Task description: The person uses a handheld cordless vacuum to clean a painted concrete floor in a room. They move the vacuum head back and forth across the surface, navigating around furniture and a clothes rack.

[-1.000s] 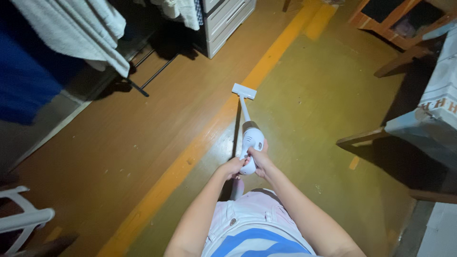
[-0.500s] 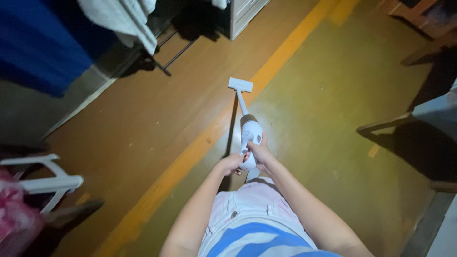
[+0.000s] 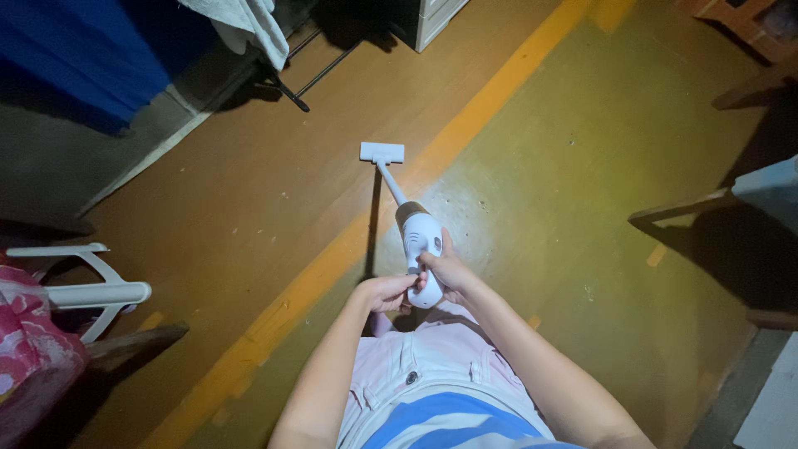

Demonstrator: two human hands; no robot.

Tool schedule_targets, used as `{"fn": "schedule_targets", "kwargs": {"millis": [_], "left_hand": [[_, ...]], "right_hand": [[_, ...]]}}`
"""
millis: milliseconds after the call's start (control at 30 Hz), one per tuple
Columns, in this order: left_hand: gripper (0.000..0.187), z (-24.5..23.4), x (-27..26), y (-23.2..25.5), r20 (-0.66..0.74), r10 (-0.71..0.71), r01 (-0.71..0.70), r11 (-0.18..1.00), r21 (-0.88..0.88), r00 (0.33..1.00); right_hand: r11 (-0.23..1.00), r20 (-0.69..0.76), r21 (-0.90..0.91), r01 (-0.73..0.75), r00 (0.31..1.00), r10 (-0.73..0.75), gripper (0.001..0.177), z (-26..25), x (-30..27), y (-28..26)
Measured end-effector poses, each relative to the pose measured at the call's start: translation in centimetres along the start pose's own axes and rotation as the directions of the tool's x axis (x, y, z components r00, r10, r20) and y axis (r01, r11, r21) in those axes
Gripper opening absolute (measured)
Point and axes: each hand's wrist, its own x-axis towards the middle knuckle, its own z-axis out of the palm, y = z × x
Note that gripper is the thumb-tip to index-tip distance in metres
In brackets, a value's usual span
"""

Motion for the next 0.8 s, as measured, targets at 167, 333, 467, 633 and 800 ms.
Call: {"fn": "schedule_targets", "kwargs": {"millis": [167, 333, 467, 633, 800], "left_hand": [[0.024, -0.3, 2.6, 3.7, -0.093, 0.016, -0.002, 0.989, 0.148, 0.996], [0.028, -2.2, 6.4, 8.1, -0.128, 0.066, -0.049, 0.99, 0.131, 0.989], [0.022, -4.7, 10.7, 13.0, -0.172, 0.156, -0.133, 0.981, 0.137, 0.973], [0.02, -4.1, 14.3, 18.4, -0.318, 0.231, -0.214, 0.973, 0.089, 0.92], [0.018, -1.8, 16.1, 23.0, -0.461, 0.289, -0.261, 0.957, 0.124, 0.839]], "right_hand": [[0.995, 0.042, -0.092, 0.031, 0.999, -0.027, 0.104, -0.8, 2.8, -3.0], [0.997, 0.091, -0.072, -0.023, 0.995, 0.03, 0.098, -2.1, 6.9, -8.4], [0.998, 0.16, -0.041, 0.042, 0.987, -0.035, 0.088, -2.1, 12.5, -12.8], [0.994, 0.09, -0.105, 0.009, 0.996, 0.0, 0.092, -4.6, 19.1, -17.5], [0.988, 0.092, -0.146, 0.052, 0.995, -0.039, 0.101, -6.4, 24.9, -21.4]]}}
